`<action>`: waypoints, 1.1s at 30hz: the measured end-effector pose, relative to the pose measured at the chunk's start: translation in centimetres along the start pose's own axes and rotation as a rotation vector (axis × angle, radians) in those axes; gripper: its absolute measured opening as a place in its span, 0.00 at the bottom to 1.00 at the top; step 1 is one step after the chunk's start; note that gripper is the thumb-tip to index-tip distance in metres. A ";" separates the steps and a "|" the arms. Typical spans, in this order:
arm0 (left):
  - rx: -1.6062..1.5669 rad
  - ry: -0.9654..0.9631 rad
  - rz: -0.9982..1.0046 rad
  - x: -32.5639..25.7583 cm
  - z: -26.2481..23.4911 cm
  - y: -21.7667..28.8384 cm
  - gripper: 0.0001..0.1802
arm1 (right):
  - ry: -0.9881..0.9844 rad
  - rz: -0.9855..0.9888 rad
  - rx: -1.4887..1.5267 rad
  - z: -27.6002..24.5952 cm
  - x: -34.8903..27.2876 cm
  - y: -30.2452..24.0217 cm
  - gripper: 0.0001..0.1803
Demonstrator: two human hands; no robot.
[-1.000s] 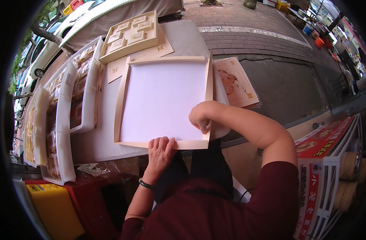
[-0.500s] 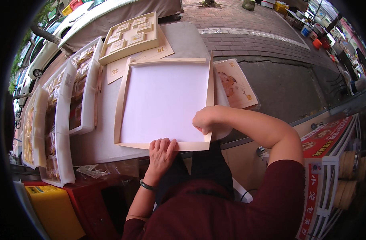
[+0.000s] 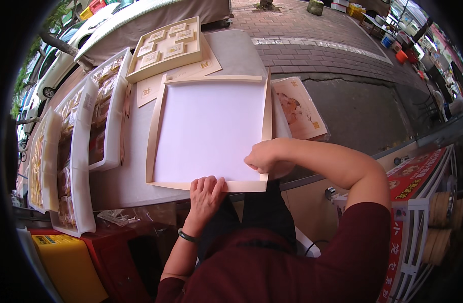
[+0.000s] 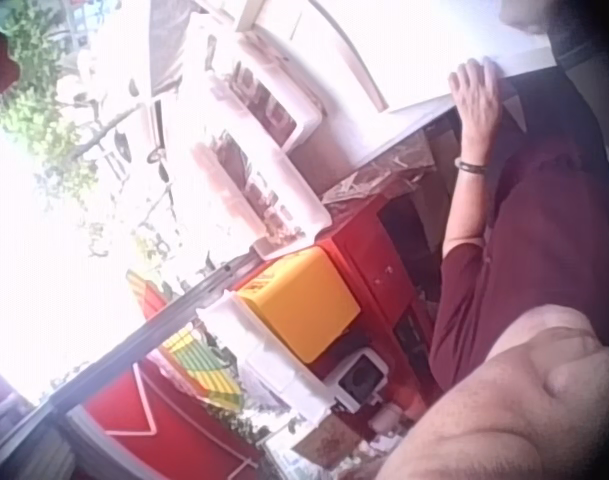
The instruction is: The person assembles a large white and gold gift box by folding the cardboard sides upward and securing the corners together by hand.
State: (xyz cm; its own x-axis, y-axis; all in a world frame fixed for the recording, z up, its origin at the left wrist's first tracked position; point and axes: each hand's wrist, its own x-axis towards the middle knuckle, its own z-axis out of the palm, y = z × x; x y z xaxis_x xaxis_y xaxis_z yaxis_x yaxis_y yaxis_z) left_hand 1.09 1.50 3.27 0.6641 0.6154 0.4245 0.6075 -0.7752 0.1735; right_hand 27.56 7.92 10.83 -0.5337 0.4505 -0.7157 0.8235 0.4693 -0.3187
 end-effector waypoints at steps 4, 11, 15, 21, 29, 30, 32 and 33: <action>-0.005 0.003 -0.009 0.2 -0.1 -0.1 0.20 | 0.073 -0.131 -0.106 1.1 -1.3 0.9 0.11; -0.019 0.001 -0.019 0.5 -0.4 -0.3 0.21 | 0.358 -0.199 -0.390 3.4 -0.5 1.1 0.06; -0.043 -0.005 -0.028 0.3 -0.4 -0.5 0.23 | 0.535 -0.289 -0.388 4.5 0.2 2.0 0.02; -0.047 0.007 -0.023 0.4 -0.4 -0.8 0.23 | 0.586 -0.297 -0.429 4.6 0.1 1.6 0.03; -0.020 0.004 -0.002 0.4 -0.4 -1.2 0.23 | 0.640 -0.332 -0.508 4.6 -0.4 1.1 0.01; -0.020 0.003 -0.001 0.3 -0.4 -1.2 0.23 | 0.643 -0.334 -0.523 4.8 -0.4 1.3 0.01; -0.038 -0.023 -0.016 0.2 -0.4 -1.2 0.25 | 0.660 -0.326 -0.539 5.1 -0.2 1.4 0.02; -0.047 -0.036 -0.024 0.2 -0.4 -1.2 0.26 | 0.674 -0.313 -0.540 5.2 0.0 1.4 0.02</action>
State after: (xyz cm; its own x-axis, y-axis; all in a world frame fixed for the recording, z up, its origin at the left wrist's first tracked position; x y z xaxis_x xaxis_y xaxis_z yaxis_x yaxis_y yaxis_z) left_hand 0.28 2.50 3.52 0.6655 0.6378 0.3878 0.6026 -0.7656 0.2251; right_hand 29.72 4.58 7.16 -0.8563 0.5105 -0.0781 0.5108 0.8595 0.0182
